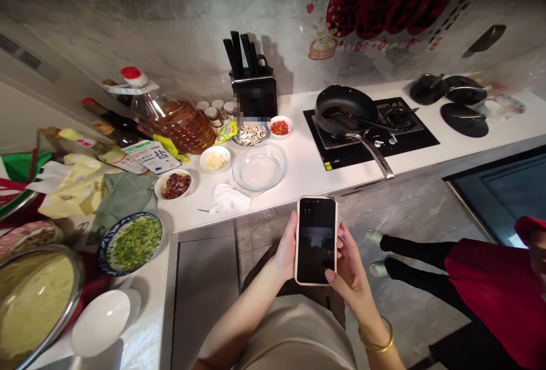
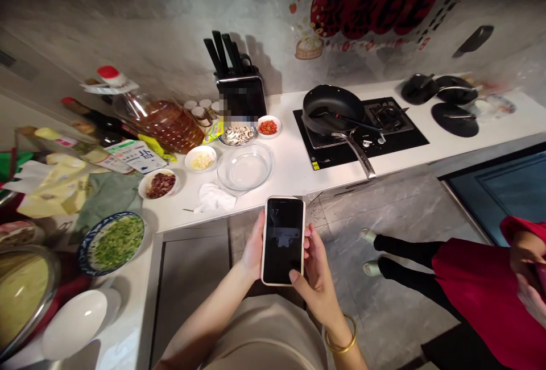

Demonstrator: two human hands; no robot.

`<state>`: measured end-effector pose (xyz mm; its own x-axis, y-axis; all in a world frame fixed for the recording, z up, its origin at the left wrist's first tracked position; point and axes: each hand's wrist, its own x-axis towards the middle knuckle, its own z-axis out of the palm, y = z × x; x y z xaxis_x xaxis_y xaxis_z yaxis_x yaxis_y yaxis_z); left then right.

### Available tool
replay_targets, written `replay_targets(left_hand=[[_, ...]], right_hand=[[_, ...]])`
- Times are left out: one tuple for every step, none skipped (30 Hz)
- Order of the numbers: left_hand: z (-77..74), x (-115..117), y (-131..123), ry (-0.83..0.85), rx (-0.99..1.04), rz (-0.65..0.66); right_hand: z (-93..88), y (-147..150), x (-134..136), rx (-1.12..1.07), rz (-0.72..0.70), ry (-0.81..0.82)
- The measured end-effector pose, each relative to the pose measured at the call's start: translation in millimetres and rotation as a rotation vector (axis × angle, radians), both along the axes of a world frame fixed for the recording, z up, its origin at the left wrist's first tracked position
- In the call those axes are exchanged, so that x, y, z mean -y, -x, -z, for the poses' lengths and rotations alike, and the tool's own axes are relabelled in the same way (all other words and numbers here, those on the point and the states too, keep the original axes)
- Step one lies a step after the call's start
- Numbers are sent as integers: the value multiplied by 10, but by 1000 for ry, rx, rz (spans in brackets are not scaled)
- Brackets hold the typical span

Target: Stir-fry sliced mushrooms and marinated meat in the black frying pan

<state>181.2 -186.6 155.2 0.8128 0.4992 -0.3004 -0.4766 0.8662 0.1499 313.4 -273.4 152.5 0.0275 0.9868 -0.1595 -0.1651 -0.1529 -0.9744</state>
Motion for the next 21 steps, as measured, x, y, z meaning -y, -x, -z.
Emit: replay_targets(left_hand=[[1, 6, 0, 3, -2, -3], [5, 13, -2, 9, -4, -7], [11, 20, -3, 17, -3, -10], [20, 26, -4, 26, 1, -13], [30, 31, -6, 36, 5, -14], [41, 36, -7, 42, 9, -13], [52, 39, -9, 46, 11, -10], [62, 41, -11, 48, 12, -8], [69, 43, -15, 49, 11, -8], [75, 43, -19, 50, 9, -5], [78, 43, -25, 51, 5, 0], [78, 44, -31, 50, 3, 4], [77, 45, -38, 45, 3, 8], [75, 47, -45, 36, 5, 14], [73, 50, -52, 27, 7, 21], [72, 55, -58, 19, 9, 27], [72, 60, -64, 12, 10, 30], [75, 66, -69, 10, 13, 34], [81, 71, -74, 12, 17, 38], [89, 76, -78, 15, 24, 41], [100, 81, -82, 20, 31, 41]], right_hand=[[5, 1, 10, 10, -6, 4], [11, 2, 20, 22, -10, 7], [15, 3, 31, 32, -14, 7], [18, 4, 42, 38, -19, 6], [18, 7, 51, 40, -24, 5], [15, 11, 59, 39, -30, 5], [8, 16, 64, 39, -39, 9], [0, 24, 66, 41, -48, 16], [-9, 33, 65, 45, -55, 24], [-17, 44, 62, 51, -56, 33], [-23, 56, 56, 58, -43, 38], [-26, 67, 48, 65, -16, 41], [-26, 77, 40, 68, 26, 42], [-23, 83, 33, 63, 76, 47], [-18, 85, 27, 53, 124, 57], [-13, 82, 23, 38, 165, 72], [-10, 74, 21, 22, 194, 88], [-8, 63, 21, 5, 210, 103], [-8, 49, 22, -9, 216, 116], [-11, 36, 23, -22, 214, 123], [-16, 24, 23, -33, 207, 126]])
